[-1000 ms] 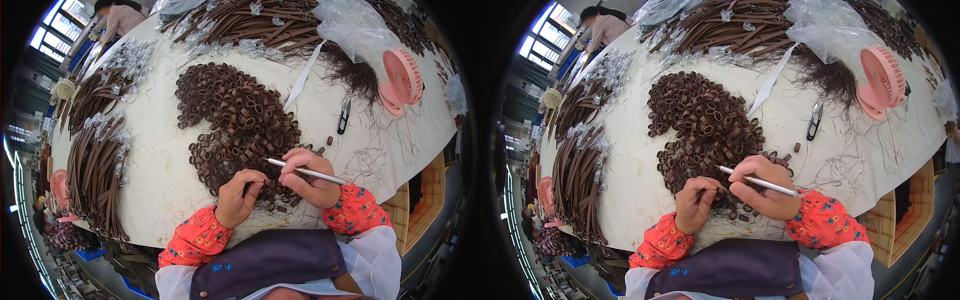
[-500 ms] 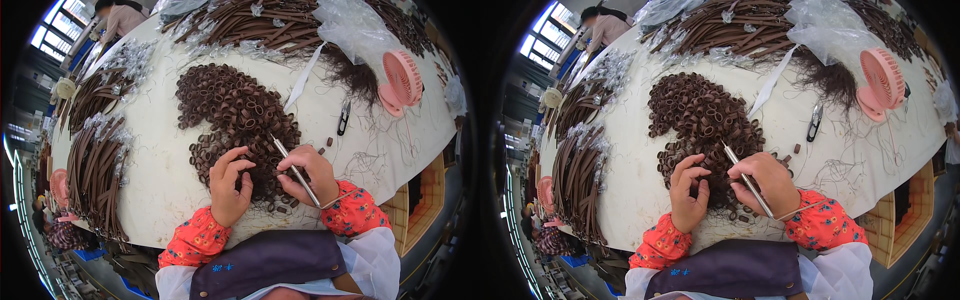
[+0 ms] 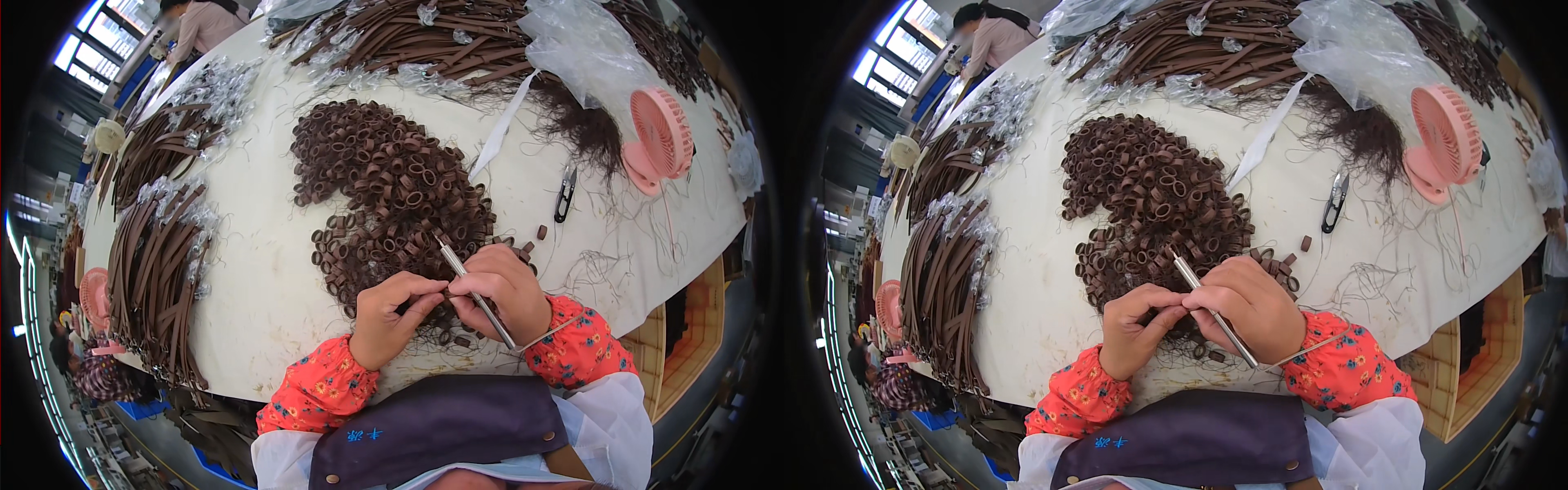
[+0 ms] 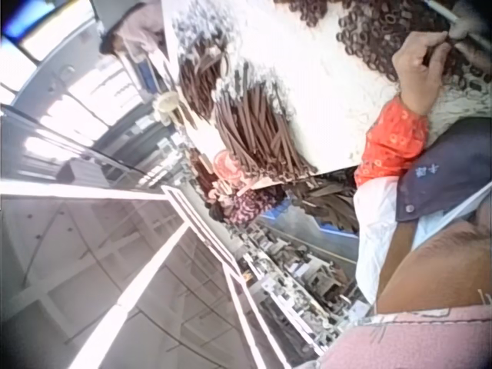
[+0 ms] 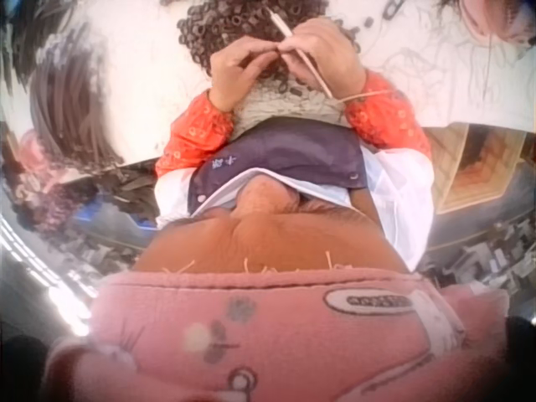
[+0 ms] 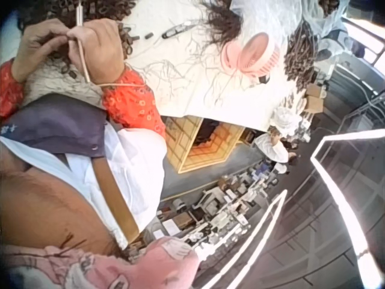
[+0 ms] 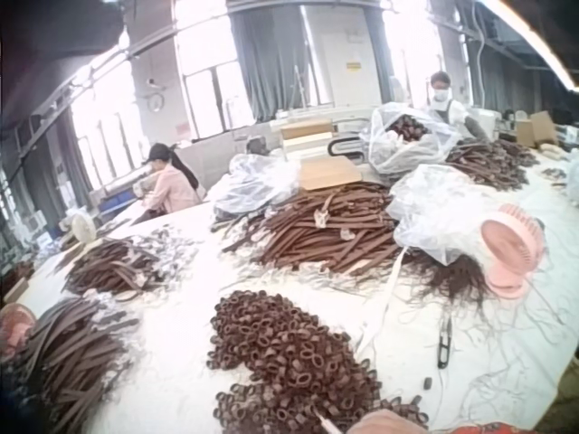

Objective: The person uses a metal tool to thread a white elastic band through small brown plastic rings. They work at a table covered with piles of these rings and hair strands, likely assembling hair accessories in a workshop setting.

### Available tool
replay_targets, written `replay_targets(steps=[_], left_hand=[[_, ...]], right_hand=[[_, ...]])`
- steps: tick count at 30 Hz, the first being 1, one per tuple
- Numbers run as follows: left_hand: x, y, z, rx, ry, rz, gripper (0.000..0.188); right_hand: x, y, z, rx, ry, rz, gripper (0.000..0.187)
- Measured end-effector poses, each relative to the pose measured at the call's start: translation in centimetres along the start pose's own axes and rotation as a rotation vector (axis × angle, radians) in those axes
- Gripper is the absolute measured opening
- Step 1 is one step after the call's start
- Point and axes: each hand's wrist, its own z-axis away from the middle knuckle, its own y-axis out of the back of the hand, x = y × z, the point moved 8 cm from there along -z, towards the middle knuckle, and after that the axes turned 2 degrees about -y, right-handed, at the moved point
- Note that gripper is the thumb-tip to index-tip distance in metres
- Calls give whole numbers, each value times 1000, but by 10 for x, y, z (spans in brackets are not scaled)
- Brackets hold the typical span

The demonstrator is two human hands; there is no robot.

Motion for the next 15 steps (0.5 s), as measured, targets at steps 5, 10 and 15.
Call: replay_targets(steps=[5, 10, 15], left_hand=[[-7, -1, 1, 33, -54, 146, 12], [-21, -17, 11, -15, 189, 580, 9], [-22, -10, 11, 25, 126, 472, 9]], right_hand=[[2, 0, -1, -11, -77, -76, 39], [3, -5, 2, -42, -89, -83, 37], [16, -7, 6, -49, -285, -229, 29]])
